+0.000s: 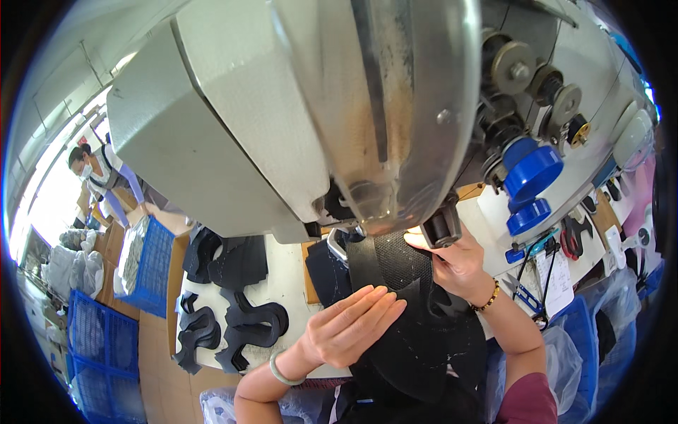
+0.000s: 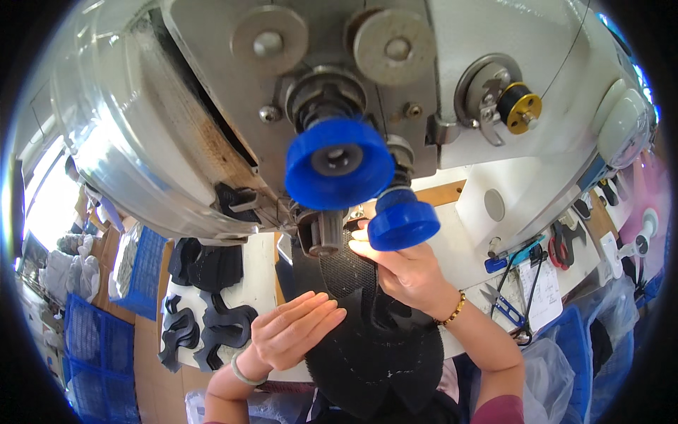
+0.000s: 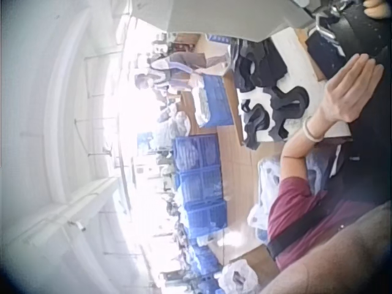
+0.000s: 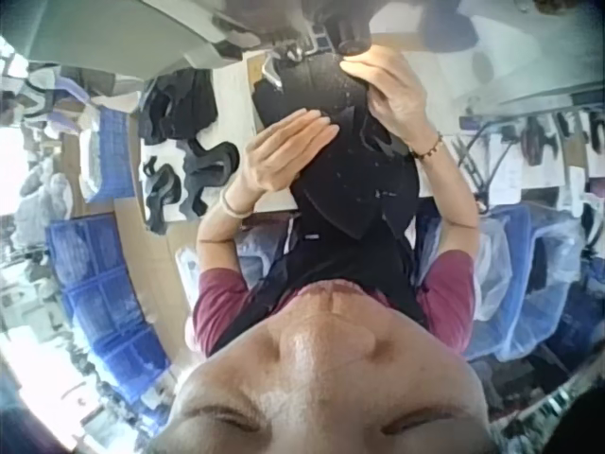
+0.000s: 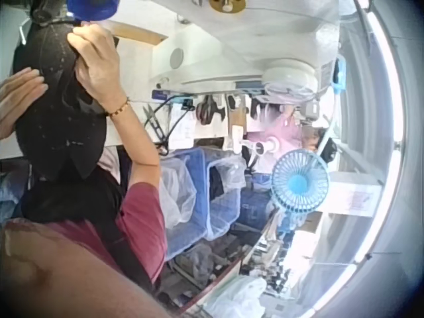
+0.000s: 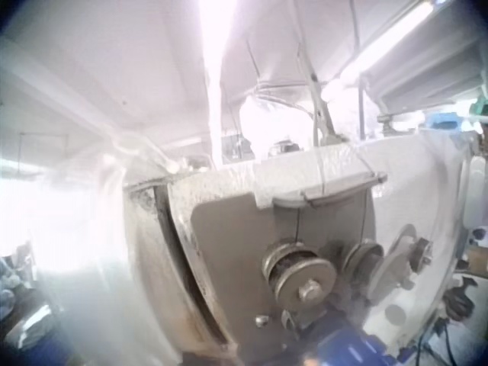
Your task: The person aligns fabric shoe upper pieces and stitches them together using a sewing machine, guiding the material with both hands.
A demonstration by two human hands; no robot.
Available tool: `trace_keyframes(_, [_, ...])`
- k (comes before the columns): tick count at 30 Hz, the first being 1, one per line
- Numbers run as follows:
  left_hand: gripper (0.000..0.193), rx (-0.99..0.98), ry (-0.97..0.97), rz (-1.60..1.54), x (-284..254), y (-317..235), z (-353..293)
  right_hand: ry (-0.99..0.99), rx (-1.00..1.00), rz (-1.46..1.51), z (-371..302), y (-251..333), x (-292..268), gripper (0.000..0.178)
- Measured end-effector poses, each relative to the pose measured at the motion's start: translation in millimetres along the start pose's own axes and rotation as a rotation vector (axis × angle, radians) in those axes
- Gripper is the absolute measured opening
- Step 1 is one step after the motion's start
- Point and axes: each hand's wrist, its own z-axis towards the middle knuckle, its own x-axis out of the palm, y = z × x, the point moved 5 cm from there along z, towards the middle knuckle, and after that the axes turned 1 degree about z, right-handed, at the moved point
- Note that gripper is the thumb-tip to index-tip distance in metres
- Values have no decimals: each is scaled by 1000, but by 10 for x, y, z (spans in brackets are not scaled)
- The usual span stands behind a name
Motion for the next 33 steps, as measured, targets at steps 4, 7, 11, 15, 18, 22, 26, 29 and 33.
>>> trace_keyframes(4, [21,-32,-29,-22,5,71,4,-39,53,61,5,-42,3,35])
trace_keyframes(7, [23,-22,-46,-6,33,114,11,9,81,14,34,-60,11,29])
trace_keyframes(11, [22,-9,-10,2,43,190,61,15,186,68,18,-156,32,28])
trace_keyframes(15, [24,-32,-25,-25,64,272,81,-17,192,120,57,-210,43,32])
trace_keyframes(18, [29,-36,-44,-43,100,329,72,-22,213,160,18,-265,48,33])
trace_keyframes(22, [27,-69,-55,-44,132,424,31,-41,245,168,-31,-317,61,29])
trace_keyframes(26, [27,-148,-67,-94,166,517,-40,-78,276,192,4,-313,62,25])
trace_keyframes(29, [29,-206,-152,-146,198,587,-61,-50,204,68,-24,-343,48,33])
trace_keyframes(33, [38,-308,-88,-251,163,679,-94,-15,194,58,-12,-349,45,35])
